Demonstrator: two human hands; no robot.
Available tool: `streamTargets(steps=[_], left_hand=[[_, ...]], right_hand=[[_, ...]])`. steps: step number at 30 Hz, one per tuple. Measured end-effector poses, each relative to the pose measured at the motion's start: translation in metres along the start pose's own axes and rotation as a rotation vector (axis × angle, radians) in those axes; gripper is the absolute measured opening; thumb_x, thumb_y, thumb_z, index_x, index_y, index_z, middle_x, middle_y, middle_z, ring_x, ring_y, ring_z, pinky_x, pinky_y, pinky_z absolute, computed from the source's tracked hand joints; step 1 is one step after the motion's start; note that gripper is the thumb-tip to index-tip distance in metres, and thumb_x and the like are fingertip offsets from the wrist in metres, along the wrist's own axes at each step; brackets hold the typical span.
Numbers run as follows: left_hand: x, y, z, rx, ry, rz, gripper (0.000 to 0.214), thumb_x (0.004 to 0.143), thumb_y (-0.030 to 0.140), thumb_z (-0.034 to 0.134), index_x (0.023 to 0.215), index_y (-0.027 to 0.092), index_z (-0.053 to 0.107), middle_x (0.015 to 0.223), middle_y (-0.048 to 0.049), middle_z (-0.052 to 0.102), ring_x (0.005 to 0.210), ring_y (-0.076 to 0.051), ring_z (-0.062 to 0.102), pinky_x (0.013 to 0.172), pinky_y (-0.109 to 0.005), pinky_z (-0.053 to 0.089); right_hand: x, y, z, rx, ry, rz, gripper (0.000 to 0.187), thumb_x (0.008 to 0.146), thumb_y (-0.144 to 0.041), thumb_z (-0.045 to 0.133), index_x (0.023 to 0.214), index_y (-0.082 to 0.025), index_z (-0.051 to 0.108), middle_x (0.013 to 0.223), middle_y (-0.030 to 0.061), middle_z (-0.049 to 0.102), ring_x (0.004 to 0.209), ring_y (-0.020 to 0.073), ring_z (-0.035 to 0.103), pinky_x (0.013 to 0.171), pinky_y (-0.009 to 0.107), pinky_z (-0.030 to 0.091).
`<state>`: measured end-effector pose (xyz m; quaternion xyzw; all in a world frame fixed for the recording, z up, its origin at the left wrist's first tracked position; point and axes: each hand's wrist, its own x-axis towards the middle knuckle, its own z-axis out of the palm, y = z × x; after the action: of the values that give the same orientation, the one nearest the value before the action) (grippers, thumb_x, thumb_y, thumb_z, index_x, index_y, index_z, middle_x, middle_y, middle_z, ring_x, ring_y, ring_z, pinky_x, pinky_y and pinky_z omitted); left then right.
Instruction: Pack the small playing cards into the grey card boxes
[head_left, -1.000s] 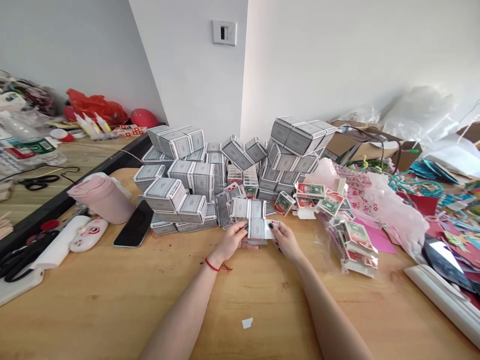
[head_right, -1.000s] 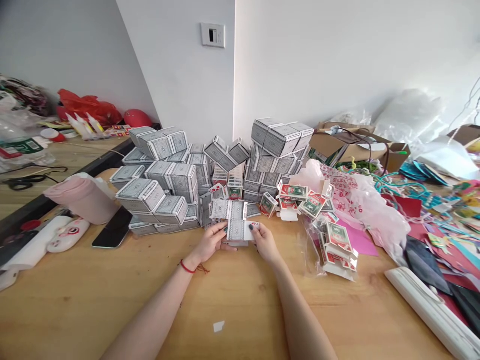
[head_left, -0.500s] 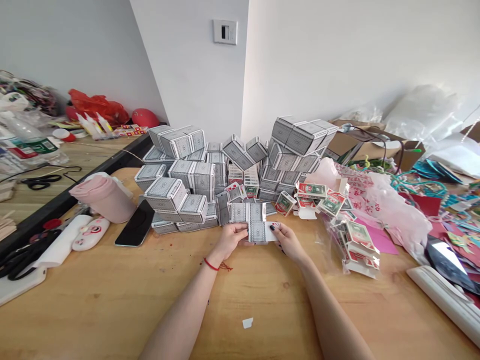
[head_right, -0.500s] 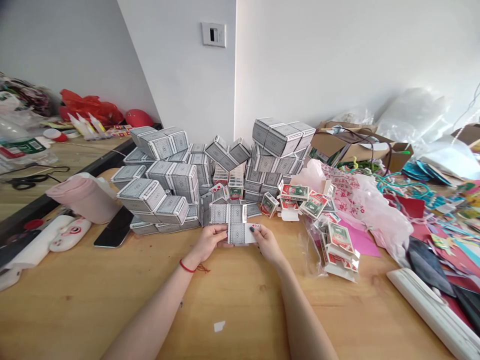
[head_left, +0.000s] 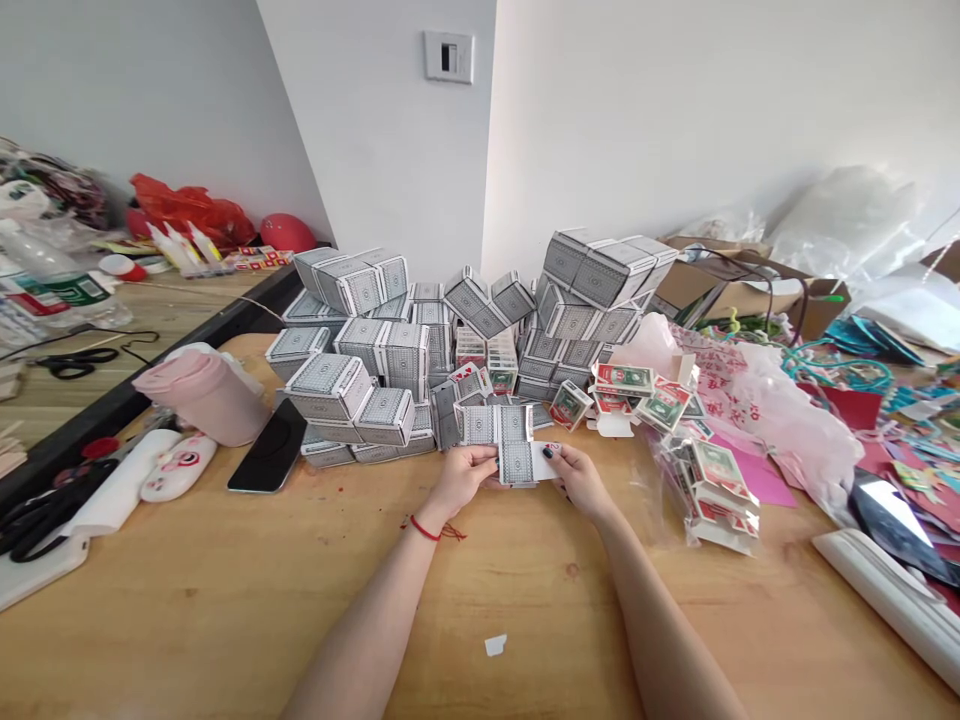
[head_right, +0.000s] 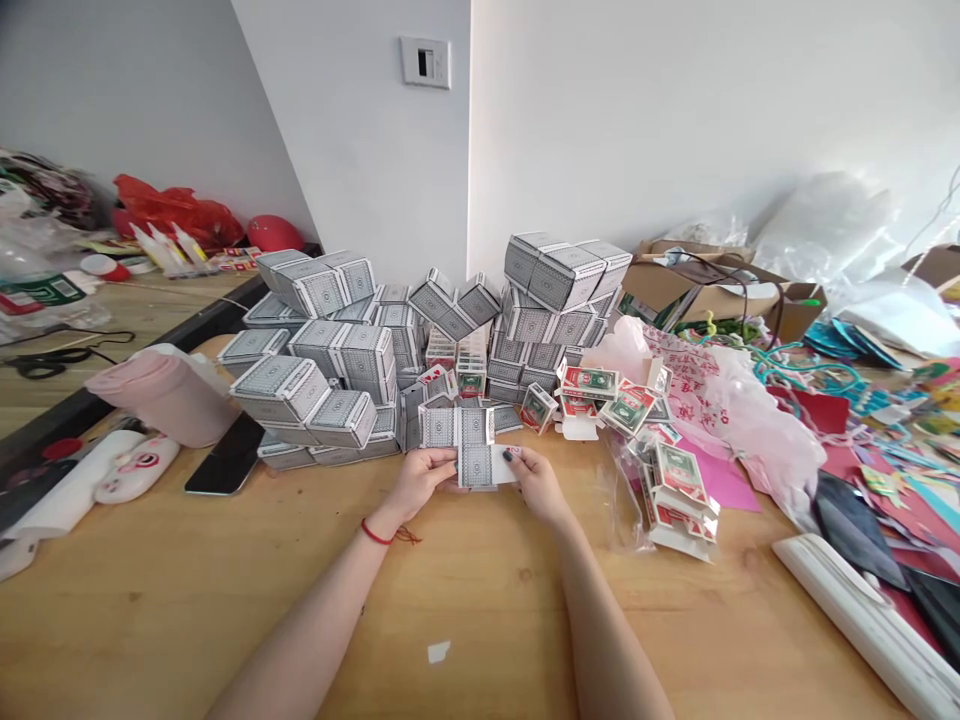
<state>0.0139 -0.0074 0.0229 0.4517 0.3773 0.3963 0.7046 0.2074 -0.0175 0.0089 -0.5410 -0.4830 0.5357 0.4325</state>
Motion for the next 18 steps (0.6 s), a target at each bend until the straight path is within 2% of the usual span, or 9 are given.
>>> streamTargets(steps=[5, 10, 18], left_hand=[[0.0001, 0.0002, -0.0049, -0.016, 0.04, 0.016, 0.03, 0.063, 0.029, 0.065, 0.089, 0.014, 0.066, 0.082, -0.0064, 0.069, 0.077, -0.023, 0.063, 0.068, -0.041, 0.052], [0.0006, -0.0003, -0.0068, -0.026, 0.03, 0.011, 0.029, 0.062, 0.027, 0.066, 0.089, 0.014, 0.066, 0.082, -0.0063, 0.069, 0.074, -0.023, 0.064, 0.066, -0.039, 0.053], [0.0012, -0.0021, -0.0042, -0.011, 0.025, -0.025, 0.03, 0.062, 0.029, 0.066, 0.088, 0.012, 0.065, 0.083, -0.0071, 0.069, 0.075, -0.022, 0.064, 0.064, -0.034, 0.052]], right_hand=[[0.0003, 0.0003, -0.0086, 0.027, 0.084, -0.005, 0.038, 0.067, -0.056, 0.056, 0.07, -0.019, 0.047, 0.046, -0.0082, 0.031, 0.035, 0.005, 0.024, 0.032, 0.019, 0.014], [0.0, 0.003, -0.0104, 0.062, 0.039, 0.009, 0.039, 0.067, -0.056, 0.056, 0.069, -0.02, 0.043, 0.044, -0.0095, 0.029, 0.032, 0.0042, 0.022, 0.031, 0.018, 0.015], [0.0008, 0.0059, -0.0016, 0.083, 0.0, -0.012, 0.038, 0.068, -0.056, 0.054, 0.071, -0.019, 0.045, 0.044, -0.0102, 0.031, 0.032, 0.0034, 0.023, 0.032, 0.017, 0.016]])
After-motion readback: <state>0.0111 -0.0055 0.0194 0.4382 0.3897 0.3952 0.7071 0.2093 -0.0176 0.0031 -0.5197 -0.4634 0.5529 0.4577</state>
